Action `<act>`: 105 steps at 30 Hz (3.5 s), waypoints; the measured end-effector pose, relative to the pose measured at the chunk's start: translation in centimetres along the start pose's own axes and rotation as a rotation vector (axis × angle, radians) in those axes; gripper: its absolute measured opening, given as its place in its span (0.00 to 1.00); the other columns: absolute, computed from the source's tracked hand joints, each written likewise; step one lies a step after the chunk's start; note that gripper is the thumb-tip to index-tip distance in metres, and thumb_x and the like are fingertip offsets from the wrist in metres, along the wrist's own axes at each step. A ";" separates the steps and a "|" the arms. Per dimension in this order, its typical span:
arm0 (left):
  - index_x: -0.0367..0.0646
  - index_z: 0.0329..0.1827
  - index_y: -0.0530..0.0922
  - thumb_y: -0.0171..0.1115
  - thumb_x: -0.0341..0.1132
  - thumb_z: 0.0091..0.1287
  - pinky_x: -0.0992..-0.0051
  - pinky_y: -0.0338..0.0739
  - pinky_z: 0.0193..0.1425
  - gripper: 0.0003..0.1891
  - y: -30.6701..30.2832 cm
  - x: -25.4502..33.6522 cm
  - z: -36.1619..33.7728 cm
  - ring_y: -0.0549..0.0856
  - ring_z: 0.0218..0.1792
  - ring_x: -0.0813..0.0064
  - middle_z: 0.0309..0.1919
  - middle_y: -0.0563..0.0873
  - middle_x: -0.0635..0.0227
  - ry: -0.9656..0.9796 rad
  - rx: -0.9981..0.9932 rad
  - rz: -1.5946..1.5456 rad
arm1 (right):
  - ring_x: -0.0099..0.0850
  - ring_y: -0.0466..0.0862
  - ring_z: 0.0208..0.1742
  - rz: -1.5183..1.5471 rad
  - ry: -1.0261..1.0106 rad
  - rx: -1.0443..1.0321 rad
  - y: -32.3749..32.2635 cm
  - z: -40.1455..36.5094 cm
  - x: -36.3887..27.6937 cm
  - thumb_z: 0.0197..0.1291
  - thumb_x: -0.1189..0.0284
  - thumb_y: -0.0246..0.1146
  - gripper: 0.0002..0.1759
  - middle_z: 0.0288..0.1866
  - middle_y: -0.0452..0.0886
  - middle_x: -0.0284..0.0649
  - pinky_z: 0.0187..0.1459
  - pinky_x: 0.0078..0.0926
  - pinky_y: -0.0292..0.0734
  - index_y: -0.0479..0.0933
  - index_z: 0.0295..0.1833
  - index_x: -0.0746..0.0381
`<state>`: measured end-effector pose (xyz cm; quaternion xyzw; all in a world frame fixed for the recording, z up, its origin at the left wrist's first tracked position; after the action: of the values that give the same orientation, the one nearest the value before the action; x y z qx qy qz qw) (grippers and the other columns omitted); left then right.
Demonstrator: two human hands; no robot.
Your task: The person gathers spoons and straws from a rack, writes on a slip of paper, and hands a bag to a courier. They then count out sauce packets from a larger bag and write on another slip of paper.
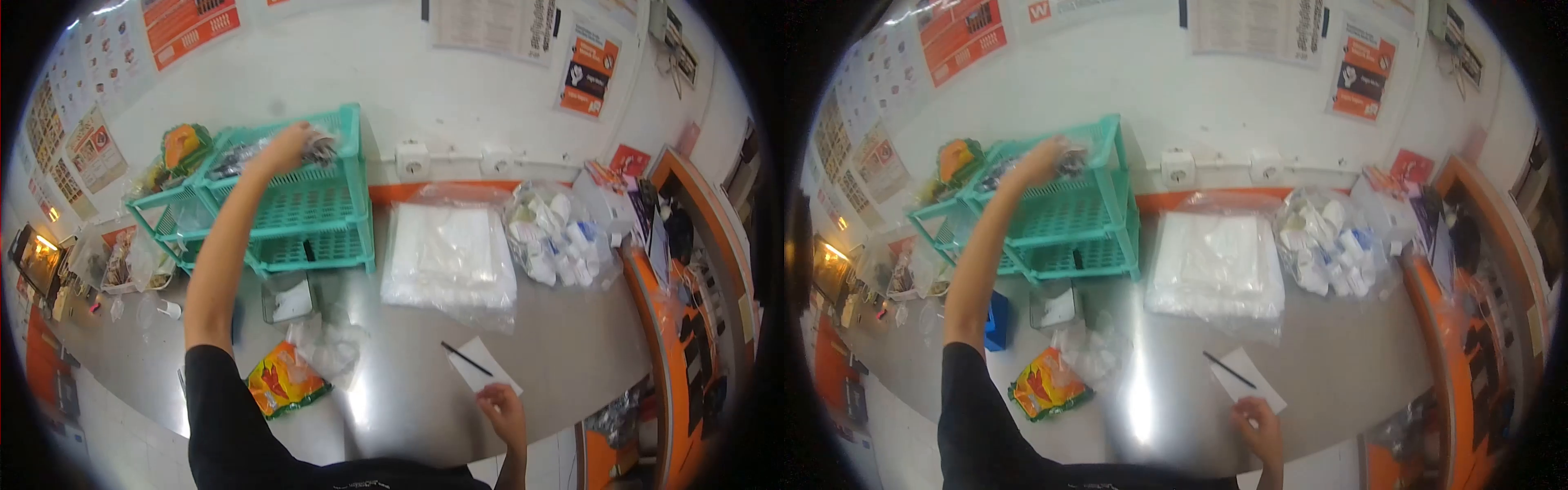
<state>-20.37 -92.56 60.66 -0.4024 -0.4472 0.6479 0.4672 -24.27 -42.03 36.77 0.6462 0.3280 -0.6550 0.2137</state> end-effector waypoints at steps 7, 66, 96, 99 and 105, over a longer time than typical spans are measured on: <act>0.40 0.49 0.70 0.47 0.21 0.58 0.69 0.66 0.55 0.16 -9.9 9.3 -7.8 0.71 0.52 0.63 0.52 0.69 0.59 -0.168 0.711 -0.182 | 0.44 0.65 0.55 -0.658 -0.078 0.064 -4.7 2.4 6.2 0.43 0.68 0.65 0.27 0.53 0.66 0.50 0.56 0.37 0.60 0.68 0.51 0.64; 0.51 0.36 0.73 0.62 0.51 0.49 0.51 0.54 0.52 0.18 20.9 43.5 -20.0 0.55 0.62 0.51 0.54 0.66 0.61 -0.088 -0.023 -0.634 | 0.20 0.59 0.14 -0.271 -0.275 0.087 2.6 11.0 7.5 0.49 0.72 0.59 0.15 0.10 0.62 0.36 0.17 0.24 0.56 0.64 0.16 0.65; 0.38 0.55 0.63 0.39 0.46 0.68 0.79 0.67 0.40 0.21 23.0 22.3 -46.9 0.70 0.33 0.79 0.36 0.73 0.68 -1.230 0.434 -1.552 | 0.28 0.78 0.41 -0.131 -0.203 -0.629 24.9 1.2 2.7 0.59 0.63 0.54 0.20 0.44 0.76 0.44 0.40 0.24 0.74 0.68 0.50 0.68; 0.39 0.59 0.58 0.39 0.42 0.68 0.74 0.68 0.51 0.22 18.6 24.6 -46.5 0.73 0.46 0.74 0.49 0.70 0.64 -1.120 0.581 -1.579 | 0.25 0.78 0.40 0.125 0.193 -0.638 26.1 0.3 4.7 0.62 0.59 0.49 0.23 0.43 0.75 0.41 0.39 0.25 0.74 0.64 0.53 0.67; 0.37 0.58 0.60 0.45 0.35 0.62 0.73 0.66 0.58 0.22 15.2 30.4 -45.1 0.74 0.51 0.72 0.51 0.72 0.65 -1.055 0.476 -2.254 | 0.26 0.76 0.46 0.605 0.962 -0.812 24.9 -5.3 6.9 0.62 0.55 0.46 0.24 0.49 0.74 0.35 0.46 0.26 0.73 0.62 0.57 0.60</act>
<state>11.00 -56.51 30.56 0.6002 -0.5450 0.0372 0.5842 -3.50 -54.53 26.36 0.7964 0.4109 -0.0334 0.4425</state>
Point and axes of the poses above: each hand's wrist, its own z-axis towards the middle knuckle, its own y-axis out of the palm, x = y × z, the point moved 7 cm from there along z, towards the middle knuckle
